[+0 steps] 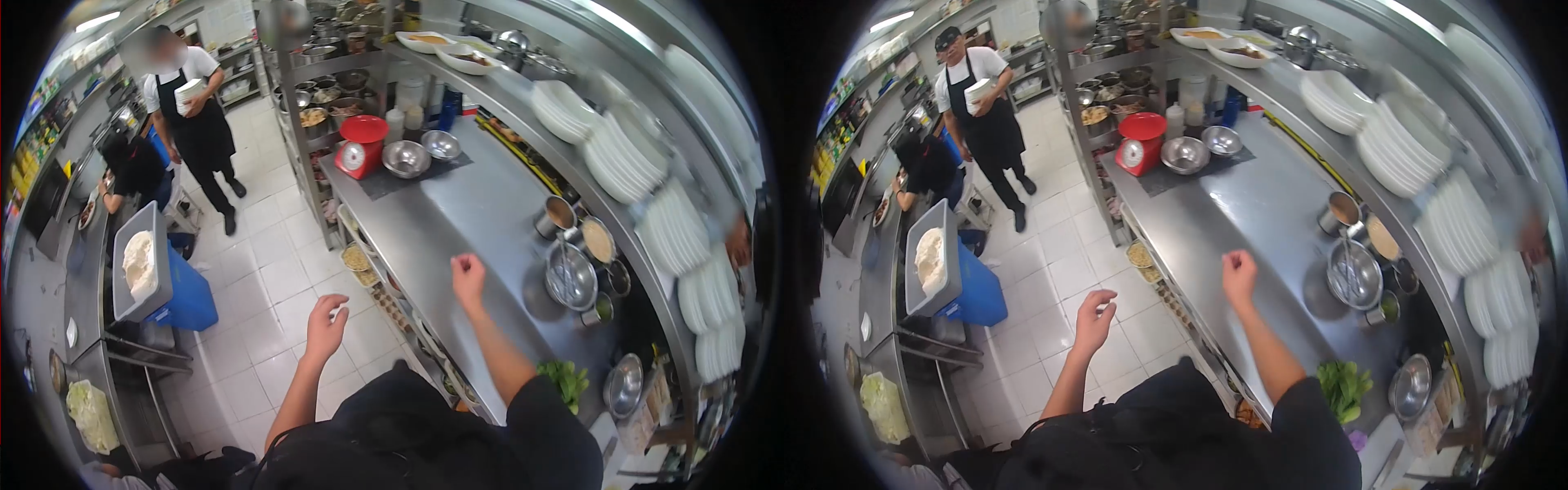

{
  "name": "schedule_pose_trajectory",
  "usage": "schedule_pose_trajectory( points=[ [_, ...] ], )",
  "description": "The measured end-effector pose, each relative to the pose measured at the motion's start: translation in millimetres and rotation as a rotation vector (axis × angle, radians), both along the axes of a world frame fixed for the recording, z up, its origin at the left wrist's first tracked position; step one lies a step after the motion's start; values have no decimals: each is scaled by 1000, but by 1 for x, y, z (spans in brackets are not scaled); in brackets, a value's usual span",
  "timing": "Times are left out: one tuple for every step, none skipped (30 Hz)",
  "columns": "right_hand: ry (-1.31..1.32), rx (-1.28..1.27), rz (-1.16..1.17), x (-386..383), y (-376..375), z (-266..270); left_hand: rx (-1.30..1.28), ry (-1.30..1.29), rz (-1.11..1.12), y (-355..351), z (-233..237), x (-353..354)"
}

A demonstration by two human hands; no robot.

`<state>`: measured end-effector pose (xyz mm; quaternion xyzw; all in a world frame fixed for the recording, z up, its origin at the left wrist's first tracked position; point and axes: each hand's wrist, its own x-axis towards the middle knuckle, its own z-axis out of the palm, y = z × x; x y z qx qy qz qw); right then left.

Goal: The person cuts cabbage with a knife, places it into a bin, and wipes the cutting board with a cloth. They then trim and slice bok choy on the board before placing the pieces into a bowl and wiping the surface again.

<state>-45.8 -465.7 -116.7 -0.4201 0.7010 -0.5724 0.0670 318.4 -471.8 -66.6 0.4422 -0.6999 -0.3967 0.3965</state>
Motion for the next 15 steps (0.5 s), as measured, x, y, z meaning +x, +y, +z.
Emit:
schedule_pose_trajectory(
  points=[
    [-13,43,-2,-11,-43,3,67,-40,72,-2,-12,15],
    [-26,82,-1,-21,-88,2,132,-80,146,-4,-24,28],
    [-33,97,-13,-29,-135,1,162,-95,166,-4,-39,40],
    [-41,114,-27,-38,-177,-4,195,-110,184,-1,-55,50],
    [-41,169,-31,-48,-215,-9,195,-143,208,3,-71,61],
    [-38,221,-32,-60,-253,-18,192,-175,234,6,-86,70],
    [0,246,-111,-75,-287,-37,185,-209,270,9,-99,79],
    [39,268,-179,-86,-322,-51,177,-242,317,13,-110,87],
    [36,359,-124,-90,-337,-39,259,-229,377,18,-118,93],
    [10,400,-153,-105,-364,-52,340,-207,444,20,-122,95],
    [-21,433,-190,-110,-384,-57,395,-206,484,16,-121,94],
    [-57,405,-177,-134,-409,-89,458,-202,521,15,-119,92],
    [7,470,-145,-134,-411,-78,445,-215,521,9,-116,89],
    [14,633,-75,-118,-400,-35,464,-206,563,1,-117,85],
    [162,685,-179,-114,-405,-29,383,-256,567,-8,-120,80]
  ],
)
